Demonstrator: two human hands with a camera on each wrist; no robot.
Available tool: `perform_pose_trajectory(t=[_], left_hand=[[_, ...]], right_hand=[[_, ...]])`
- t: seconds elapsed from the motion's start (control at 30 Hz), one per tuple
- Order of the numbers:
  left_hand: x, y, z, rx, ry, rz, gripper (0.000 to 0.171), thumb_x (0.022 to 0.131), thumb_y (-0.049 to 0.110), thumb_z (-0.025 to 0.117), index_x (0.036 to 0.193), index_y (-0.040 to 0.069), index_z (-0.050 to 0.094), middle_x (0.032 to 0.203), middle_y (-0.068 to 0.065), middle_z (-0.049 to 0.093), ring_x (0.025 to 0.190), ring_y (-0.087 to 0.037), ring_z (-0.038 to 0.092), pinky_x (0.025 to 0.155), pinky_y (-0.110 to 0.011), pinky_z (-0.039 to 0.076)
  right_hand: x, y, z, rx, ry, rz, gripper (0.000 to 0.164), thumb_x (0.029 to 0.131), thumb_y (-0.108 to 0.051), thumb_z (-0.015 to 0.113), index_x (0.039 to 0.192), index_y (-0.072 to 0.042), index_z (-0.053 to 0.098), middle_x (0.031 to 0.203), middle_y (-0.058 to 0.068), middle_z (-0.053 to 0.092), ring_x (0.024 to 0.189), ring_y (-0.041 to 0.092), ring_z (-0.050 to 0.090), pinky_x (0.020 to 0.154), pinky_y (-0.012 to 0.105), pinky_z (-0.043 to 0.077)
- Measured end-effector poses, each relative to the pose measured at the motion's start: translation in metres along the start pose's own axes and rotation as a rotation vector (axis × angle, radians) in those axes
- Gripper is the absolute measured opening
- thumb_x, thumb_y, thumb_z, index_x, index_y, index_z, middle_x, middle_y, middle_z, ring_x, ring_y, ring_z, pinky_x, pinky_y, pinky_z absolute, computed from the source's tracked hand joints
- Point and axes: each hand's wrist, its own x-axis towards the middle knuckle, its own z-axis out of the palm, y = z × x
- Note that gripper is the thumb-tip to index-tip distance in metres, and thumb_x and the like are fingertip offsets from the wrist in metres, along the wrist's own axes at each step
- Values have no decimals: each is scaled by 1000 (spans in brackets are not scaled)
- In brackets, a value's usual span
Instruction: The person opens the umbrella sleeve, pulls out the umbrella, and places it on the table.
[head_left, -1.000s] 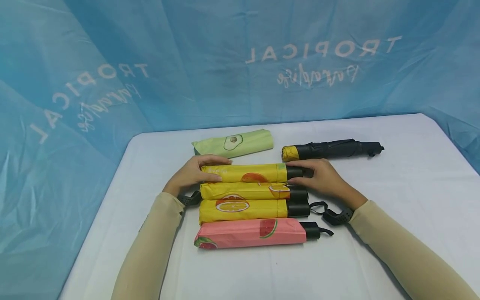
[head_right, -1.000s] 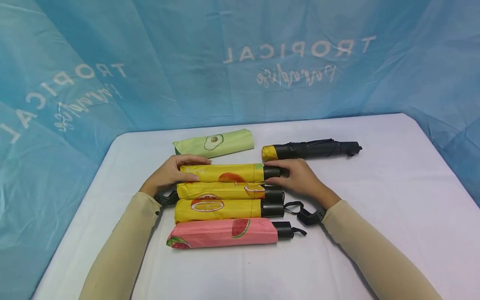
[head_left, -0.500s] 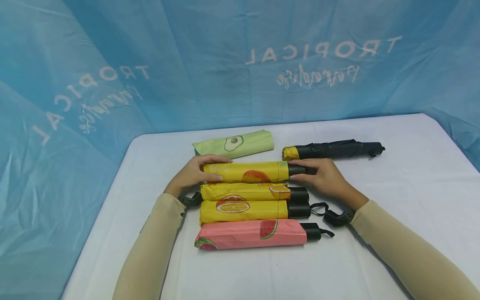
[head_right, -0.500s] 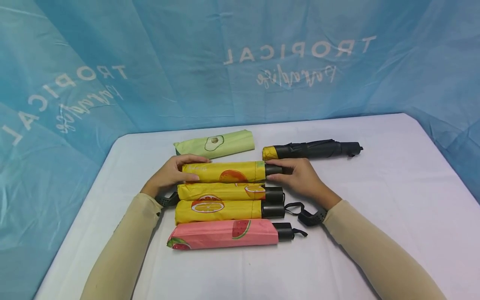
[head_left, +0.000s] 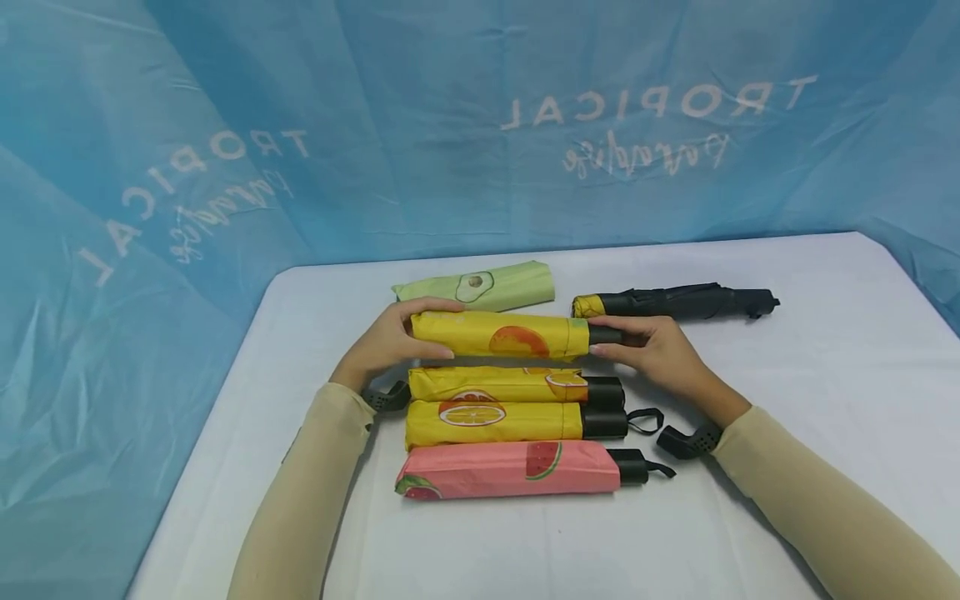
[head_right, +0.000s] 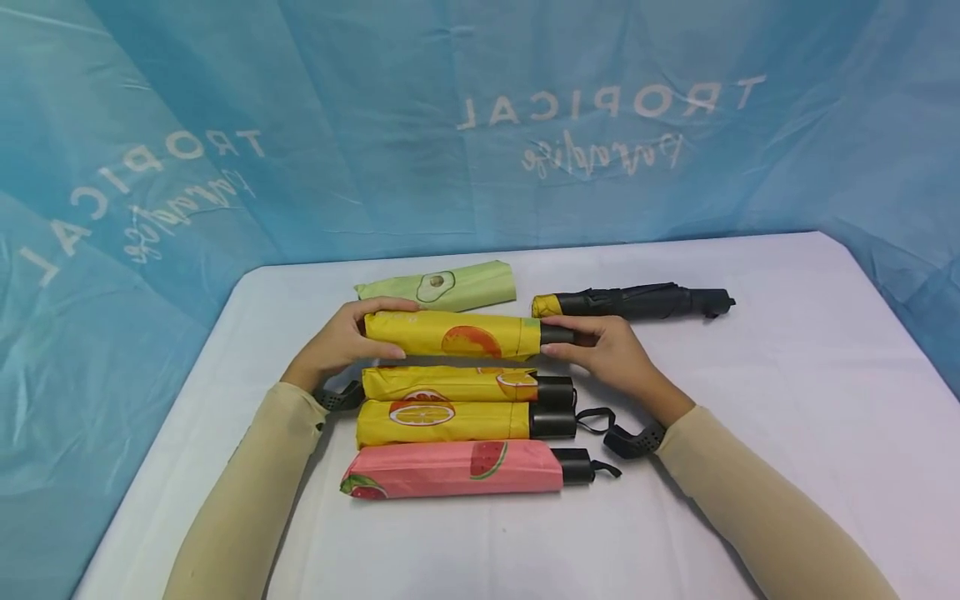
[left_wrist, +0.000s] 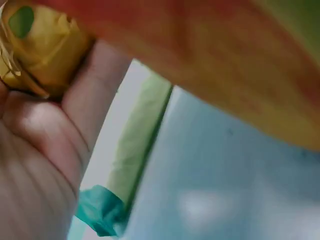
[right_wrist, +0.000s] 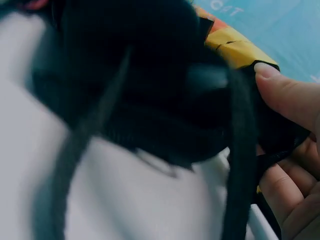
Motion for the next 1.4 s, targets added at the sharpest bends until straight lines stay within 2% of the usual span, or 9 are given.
perform_pose_trajectory(t=[0.2,0.37,0.63,0.83,0.97,1.23,1.4], left_hand=[[-3,14,-1,56,31,21,56,85,12,85,137,14,66,132,-13,60,100,-34,63,82,-42,61],[-5,25,0,43,56,33,52,86,9,83,135,11,67,131,-15,60,100,-34,63,82,-41,61],[-4,32,4,-1,107,-21,49,86,14,85,132,12,69,128,-17,61,100,-34,62,83,-43,60],[-5,33,5,-22,97,-38,50,87,14,84,134,12,68,133,-15,61,98,-33,64,88,-54,57],[-5,33,4,-31,105,-48,50,87,15,84,135,12,67,137,-12,58,101,-32,63,90,-54,56],[-6,26,0,-28,125,-62,51,87,18,84,135,13,67,139,-10,57,105,-32,61,92,-53,55],[-5,20,-2,-20,132,-62,51,87,20,84,135,15,67,137,-11,58,104,-31,61,91,-51,56]], right_hand=[[-3,-10,0,56,-2,8,48,91,-27,81,136,-18,68,131,5,68,99,14,67,77,22,57],[-5,-19,-1,102,1,25,50,91,-28,81,137,-17,67,131,7,67,103,18,69,79,27,59],[-6,-23,-4,113,10,28,49,91,-27,81,136,-14,68,127,9,69,100,20,70,80,29,60],[-6,-23,-6,120,-5,25,48,92,-25,80,136,-14,67,123,10,70,98,23,71,80,34,60],[-5,-24,-7,122,-9,39,48,92,-26,80,136,-14,68,121,10,71,95,25,71,80,36,61],[-4,-17,-12,139,2,62,47,91,-28,81,134,-15,70,126,9,70,95,23,72,77,33,60],[-2,-6,-16,80,13,50,45,92,-29,79,134,-16,69,108,6,76,87,22,71,67,30,55]])
